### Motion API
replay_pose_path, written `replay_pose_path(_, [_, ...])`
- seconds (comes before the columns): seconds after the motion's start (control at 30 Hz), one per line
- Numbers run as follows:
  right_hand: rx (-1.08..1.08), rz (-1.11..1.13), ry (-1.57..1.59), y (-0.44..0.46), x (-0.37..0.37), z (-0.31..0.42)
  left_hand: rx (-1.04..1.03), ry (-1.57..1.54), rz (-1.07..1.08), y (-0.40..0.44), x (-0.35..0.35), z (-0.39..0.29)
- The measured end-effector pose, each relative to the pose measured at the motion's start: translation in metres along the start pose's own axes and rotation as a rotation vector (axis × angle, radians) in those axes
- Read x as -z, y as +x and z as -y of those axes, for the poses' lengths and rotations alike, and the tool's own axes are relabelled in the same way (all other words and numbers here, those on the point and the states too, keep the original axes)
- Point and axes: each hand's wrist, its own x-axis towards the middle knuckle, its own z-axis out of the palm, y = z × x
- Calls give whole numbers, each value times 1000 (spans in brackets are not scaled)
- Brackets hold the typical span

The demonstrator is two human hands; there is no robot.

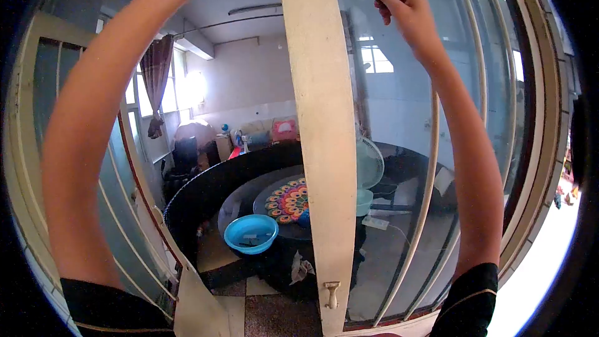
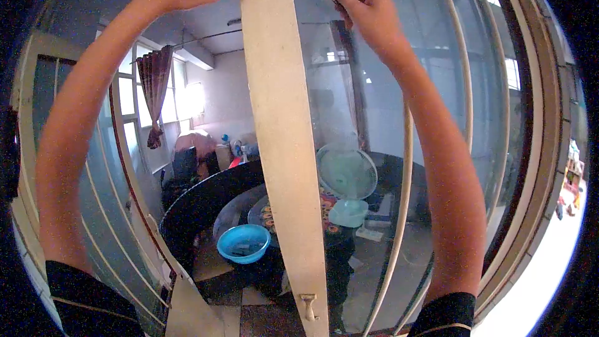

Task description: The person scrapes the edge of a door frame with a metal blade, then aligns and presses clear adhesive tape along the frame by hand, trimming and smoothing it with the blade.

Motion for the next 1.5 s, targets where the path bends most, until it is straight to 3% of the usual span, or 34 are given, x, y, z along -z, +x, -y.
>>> replay_pose_path(0.03, [-5, -5, 3, -1, 0, 3, 0, -4, 2, 0, -6, -1])
replay_pose_path(0.1, [-21, 4, 6, -1, 1, 9, 600, -340, -402, -1, -18, -12])
replay_pose_path(0.13, [-29, 13, 6, -1, 1, 9, 602, -338, -399, 0, -20, -20])
replay_pose_path(0.2, [-58, -7, 44, 4, 0, 2, 875, -460, -712, -4, -24, -37])
replay_pose_path(0.23, [-88, -31, 81, 5, -2, 3, 878, -461, -712, -8, -24, -32])
replay_pose_path(0.3, [-86, -39, 62, 4, -3, 3, 913, -633, -447, -14, -22, -20])
replay_pose_path(0.7, [-111, -32, 56, -1, 0, 2, 1210, -725, -110, 19, -33, 13])
replay_pose_path(0.8, [-87, -2, 1, -4, 4, -4, 1117, -658, -78, 17, -29, 2])
replay_pose_path(0.93, [-43, 19, 11, -4, 2, -11, 1196, -668, 35, 29, -26, -6])
replay_pose_path(1.0, [-58, 38, 42, -6, 3, -8, 1342, -406, 317, 47, -26, -5])
replay_pose_path(1.17, [-42, 49, 85, -8, 3, -9, 1397, -386, 557, 62, -48, 29])
replay_pose_path(1.23, [-68, -42, -77, -10, 1, -10, 1421, -367, 640, 64, -62, 51])
replay_pose_path(1.3, [-39, -24, -28, -11, 2, -11, 1521, -506, 773, 58, -86, 78])
replay_pose_path(1.33, [-8, -5, 19, -11, 2, -12, 1521, -503, 777, 58, -84, 74])
replay_pose_path(1.4, [-9, -19, 0, -12, 0, -12, 1411, -361, 440, 57, -57, 22])
replay_pose_path(1.5, [-29, -75, -53, -12, -3, -9, 1370, -400, 256, 48, -48, 5])
